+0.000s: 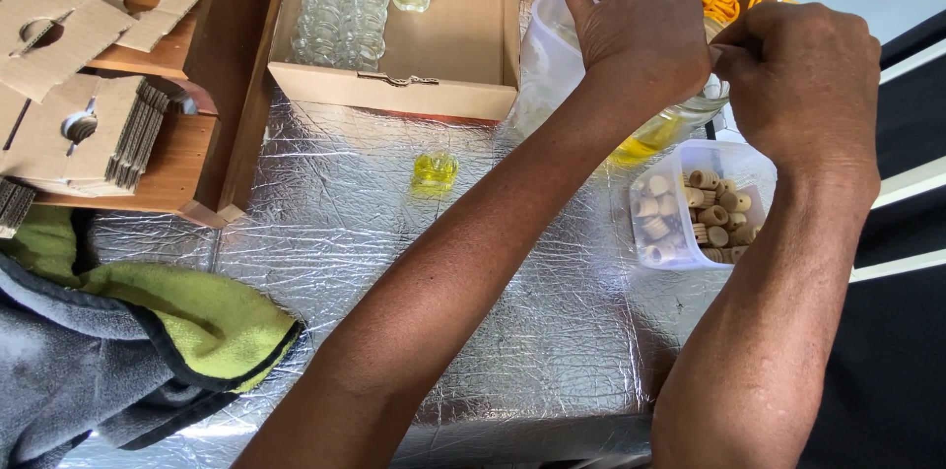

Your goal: Cleaning, filling, and assembling small perfume bottles using a syringe and packaging materials.

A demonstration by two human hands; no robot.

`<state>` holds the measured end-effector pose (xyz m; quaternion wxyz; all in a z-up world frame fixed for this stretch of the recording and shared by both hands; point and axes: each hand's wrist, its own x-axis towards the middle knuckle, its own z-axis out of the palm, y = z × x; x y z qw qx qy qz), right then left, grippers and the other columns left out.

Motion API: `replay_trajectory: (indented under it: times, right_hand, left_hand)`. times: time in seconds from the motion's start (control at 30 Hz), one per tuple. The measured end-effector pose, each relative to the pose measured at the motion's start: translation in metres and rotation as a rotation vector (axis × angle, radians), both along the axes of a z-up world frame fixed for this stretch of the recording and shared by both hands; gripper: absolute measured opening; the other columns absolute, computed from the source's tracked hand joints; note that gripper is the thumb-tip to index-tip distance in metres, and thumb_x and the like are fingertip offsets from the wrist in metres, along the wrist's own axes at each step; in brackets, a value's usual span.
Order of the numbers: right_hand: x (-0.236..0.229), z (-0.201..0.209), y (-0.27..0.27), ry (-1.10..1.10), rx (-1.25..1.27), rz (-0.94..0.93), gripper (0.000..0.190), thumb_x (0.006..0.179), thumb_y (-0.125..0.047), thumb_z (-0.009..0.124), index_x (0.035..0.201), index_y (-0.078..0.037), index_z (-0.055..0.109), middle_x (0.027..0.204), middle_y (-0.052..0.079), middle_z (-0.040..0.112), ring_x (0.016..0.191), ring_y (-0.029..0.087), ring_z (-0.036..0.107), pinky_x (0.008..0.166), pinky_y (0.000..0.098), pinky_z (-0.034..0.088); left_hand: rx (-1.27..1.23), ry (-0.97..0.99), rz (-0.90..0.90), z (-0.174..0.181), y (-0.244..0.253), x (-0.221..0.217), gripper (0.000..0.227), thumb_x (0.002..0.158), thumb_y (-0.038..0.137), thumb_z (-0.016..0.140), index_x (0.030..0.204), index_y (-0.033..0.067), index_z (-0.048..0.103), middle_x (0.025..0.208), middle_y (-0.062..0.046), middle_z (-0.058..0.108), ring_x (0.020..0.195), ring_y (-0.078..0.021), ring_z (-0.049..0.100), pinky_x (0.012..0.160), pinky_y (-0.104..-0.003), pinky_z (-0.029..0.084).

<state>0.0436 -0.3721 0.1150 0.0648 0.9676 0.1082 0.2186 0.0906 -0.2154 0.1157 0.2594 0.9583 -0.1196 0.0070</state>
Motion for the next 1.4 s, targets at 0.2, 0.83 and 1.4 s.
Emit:
replay_trajectory:
  times: [0.2,0.83,1.4]
  right_hand:
    - [0.000,0.001,0.001,-0.035,-0.013,0.039,0.010,0.104,-0.017,0.082,0.105,-0.007,0.085,0.093,0.007,0.079,0.081,0.032,0.073,0.073,0.0508,0.054]
    - [-0.020,0.023,-0.002,-0.194,0.311,0.054,0.008,0.110,0.010,0.073,0.103,0.007,0.075,0.079,0.014,0.071,0.066,0.021,0.069,0.060,0.0381,0.053]
    - [-0.032,0.037,0.019,-0.280,0.689,0.205,0.014,0.115,0.017,0.058,0.106,0.009,0.066,0.081,0.018,0.069,0.068,0.022,0.074,0.058,0.0315,0.065]
  left_hand:
    - [-0.036,-0.013,-0.020,-0.004,0.001,0.001,0.022,0.085,0.038,0.057,0.098,0.0357,0.075,0.098,0.011,0.076,0.133,-0.0304,0.054,0.122,-0.073,-0.013]
    - [-0.176,0.178,-0.178,0.038,0.028,0.000,0.070,0.074,0.069,0.056,0.134,0.0328,0.062,0.147,0.003,0.060,0.149,-0.0336,0.035,0.117,-0.078,-0.002]
    - [-0.367,-0.035,-0.165,0.041,0.012,-0.020,0.031,0.085,0.048,0.071,0.064,0.0251,0.075,0.084,0.007,0.076,0.103,-0.0240,0.071,0.115,-0.082,-0.006]
